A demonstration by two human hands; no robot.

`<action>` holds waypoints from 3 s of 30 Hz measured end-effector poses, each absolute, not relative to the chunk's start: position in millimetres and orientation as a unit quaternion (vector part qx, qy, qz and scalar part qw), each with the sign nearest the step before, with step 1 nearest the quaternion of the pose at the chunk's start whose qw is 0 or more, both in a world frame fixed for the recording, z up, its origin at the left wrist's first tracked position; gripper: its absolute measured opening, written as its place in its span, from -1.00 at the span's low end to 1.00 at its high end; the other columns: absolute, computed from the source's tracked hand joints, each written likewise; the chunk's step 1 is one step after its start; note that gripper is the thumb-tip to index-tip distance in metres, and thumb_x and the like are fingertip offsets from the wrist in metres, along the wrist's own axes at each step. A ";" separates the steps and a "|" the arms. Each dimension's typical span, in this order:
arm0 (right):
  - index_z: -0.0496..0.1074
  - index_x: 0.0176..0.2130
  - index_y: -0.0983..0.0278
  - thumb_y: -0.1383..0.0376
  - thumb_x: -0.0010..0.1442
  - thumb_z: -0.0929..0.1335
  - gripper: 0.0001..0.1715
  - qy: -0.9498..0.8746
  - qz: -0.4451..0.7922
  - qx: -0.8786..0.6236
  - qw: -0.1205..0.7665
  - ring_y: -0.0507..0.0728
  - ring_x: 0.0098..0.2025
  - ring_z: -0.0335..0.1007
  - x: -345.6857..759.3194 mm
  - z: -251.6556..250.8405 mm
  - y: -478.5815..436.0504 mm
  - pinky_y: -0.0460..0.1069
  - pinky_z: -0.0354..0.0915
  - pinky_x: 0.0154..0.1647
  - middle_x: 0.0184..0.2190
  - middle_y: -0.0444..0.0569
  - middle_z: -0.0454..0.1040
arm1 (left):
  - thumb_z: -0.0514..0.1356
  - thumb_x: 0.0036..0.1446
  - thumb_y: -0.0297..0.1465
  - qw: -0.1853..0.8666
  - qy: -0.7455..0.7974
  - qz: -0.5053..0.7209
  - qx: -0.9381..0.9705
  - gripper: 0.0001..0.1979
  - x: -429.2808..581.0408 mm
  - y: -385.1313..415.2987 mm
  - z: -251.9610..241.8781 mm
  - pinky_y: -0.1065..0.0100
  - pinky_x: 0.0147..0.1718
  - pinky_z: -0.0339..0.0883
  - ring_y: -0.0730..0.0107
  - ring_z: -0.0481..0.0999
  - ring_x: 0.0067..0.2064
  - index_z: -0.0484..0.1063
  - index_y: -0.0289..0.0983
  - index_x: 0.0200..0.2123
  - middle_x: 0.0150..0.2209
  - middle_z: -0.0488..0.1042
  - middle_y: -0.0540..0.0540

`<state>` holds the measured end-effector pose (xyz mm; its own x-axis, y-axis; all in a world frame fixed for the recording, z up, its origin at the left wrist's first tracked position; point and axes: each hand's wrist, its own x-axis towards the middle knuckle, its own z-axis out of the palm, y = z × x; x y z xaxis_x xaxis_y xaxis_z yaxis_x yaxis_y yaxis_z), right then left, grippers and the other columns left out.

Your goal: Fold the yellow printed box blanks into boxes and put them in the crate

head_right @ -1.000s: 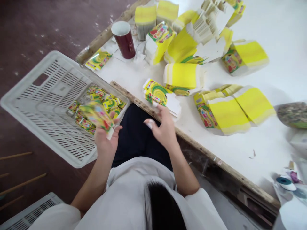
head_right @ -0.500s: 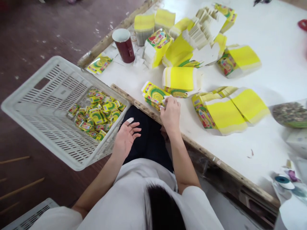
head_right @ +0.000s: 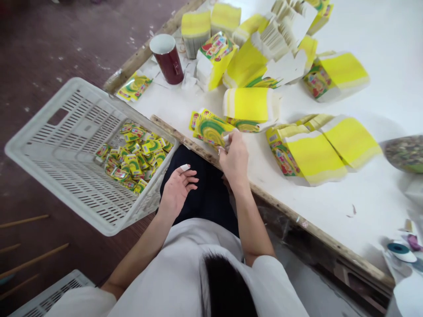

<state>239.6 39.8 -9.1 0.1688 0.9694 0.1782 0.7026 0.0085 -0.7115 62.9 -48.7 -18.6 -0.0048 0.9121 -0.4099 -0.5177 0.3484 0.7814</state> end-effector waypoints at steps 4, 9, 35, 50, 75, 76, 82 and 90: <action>0.21 -0.18 0.16 0.36 0.10 0.37 -0.70 -0.656 0.344 -0.561 0.371 0.16 -0.32 0.39 206.7 0.8 -13.8 0.07 0.35 -0.26 -0.28 -0.05 0.45 | 0.32 0.00 0.10 0.618 0.429 0.628 0.201 -0.41 64.8 -47.2 -12.7 0.14 0.00 0.47 0.07 0.47 0.16 0.46 -0.15 -0.02 0.12 0.49 -0.20; 0.13 -0.14 0.14 0.33 0.13 0.38 -0.63 -0.563 0.606 -0.416 0.377 0.03 -0.46 0.29 164.2 -1.4 -67.7 -0.08 0.25 -0.44 -0.42 -0.24 0.35 | 0.24 0.04 0.15 0.555 0.413 0.688 0.217 -0.47 57.8 -48.9 0.7 0.24 -0.13 0.48 0.26 0.53 -0.20 0.48 -0.18 -0.19 -0.28 0.48 -0.07; 0.52 -0.23 -0.02 0.42 0.30 0.33 -0.70 -0.847 0.244 -0.365 0.299 0.18 -0.01 0.45 221.9 12.2 -40.5 0.29 -0.01 0.41 -0.28 -0.21 0.62 | 0.58 -0.33 -0.32 0.571 0.466 0.289 0.611 -0.18 4.2 -35.8 15.0 -0.02 0.13 0.36 -0.12 0.52 0.10 0.43 -0.18 0.09 0.07 0.51 -0.22; 0.36 0.25 0.11 0.01 0.34 0.28 -0.44 -0.479 0.612 -0.471 0.417 0.29 0.32 0.31 176.6 -15.0 -65.8 0.30 0.20 0.36 0.16 0.03 0.51 | 0.29 -0.11 -0.47 0.409 0.530 0.300 0.680 -0.56 43.8 -56.9 15.4 0.28 -0.30 0.30 0.27 0.45 -0.27 0.15 -0.13 -0.19 -0.22 0.36 -0.01; 0.49 -0.08 0.18 0.24 0.27 0.42 -0.81 -0.786 0.454 -0.307 0.287 0.27 0.21 0.39 234.7 4.0 -19.6 0.17 0.37 0.19 0.21 0.16 0.33 | 0.35 -0.04 -0.42 0.321 0.486 0.193 0.790 -0.42 9.0 -40.5 21.5 0.16 -0.03 0.48 0.08 0.60 -0.02 0.34 -0.24 0.09 -0.02 0.56 -0.19; 0.46 -0.07 0.19 0.21 0.26 0.43 -0.77 -0.778 0.459 -0.310 0.296 0.29 0.23 0.35 232.3 5.4 -21.0 0.20 0.35 0.21 0.18 0.17 0.32 | 0.35 -0.04 -0.41 0.320 0.486 0.198 0.789 -0.42 10.7 -40.7 22.7 0.16 -0.03 0.48 0.07 0.60 -0.02 0.34 -0.25 0.10 -0.03 0.56 -0.20; 0.01 0.32 0.16 0.06 0.27 0.40 -0.20 -0.703 0.488 -0.354 0.377 0.37 0.39 0.11 213.9 -6.1 -35.0 0.34 0.14 0.36 0.34 0.25 0.11 | 0.38 -0.03 -0.35 0.313 0.529 0.292 0.733 -0.39 18.8 -47.2 10.3 0.13 -0.04 0.48 0.02 0.59 -0.02 0.33 -0.28 0.11 -0.03 0.55 -0.23; 0.12 0.36 0.12 0.17 0.39 0.29 -0.38 -0.753 0.462 -0.325 0.338 0.32 0.40 0.11 220.7 6.8 -10.3 0.28 0.18 0.37 0.37 0.17 0.14 | 0.36 0.03 -0.31 0.279 0.549 0.317 0.721 -0.42 21.4 -48.3 -0.3 0.13 -0.06 0.47 0.06 0.58 -0.03 0.31 -0.28 0.11 -0.06 0.53 -0.23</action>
<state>220.7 -10.3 6.8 -0.5599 0.8016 0.2097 0.1766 0.3628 -0.9150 21.4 -48.3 -0.3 0.1964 0.9689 0.1509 0.6153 -0.2416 0.7503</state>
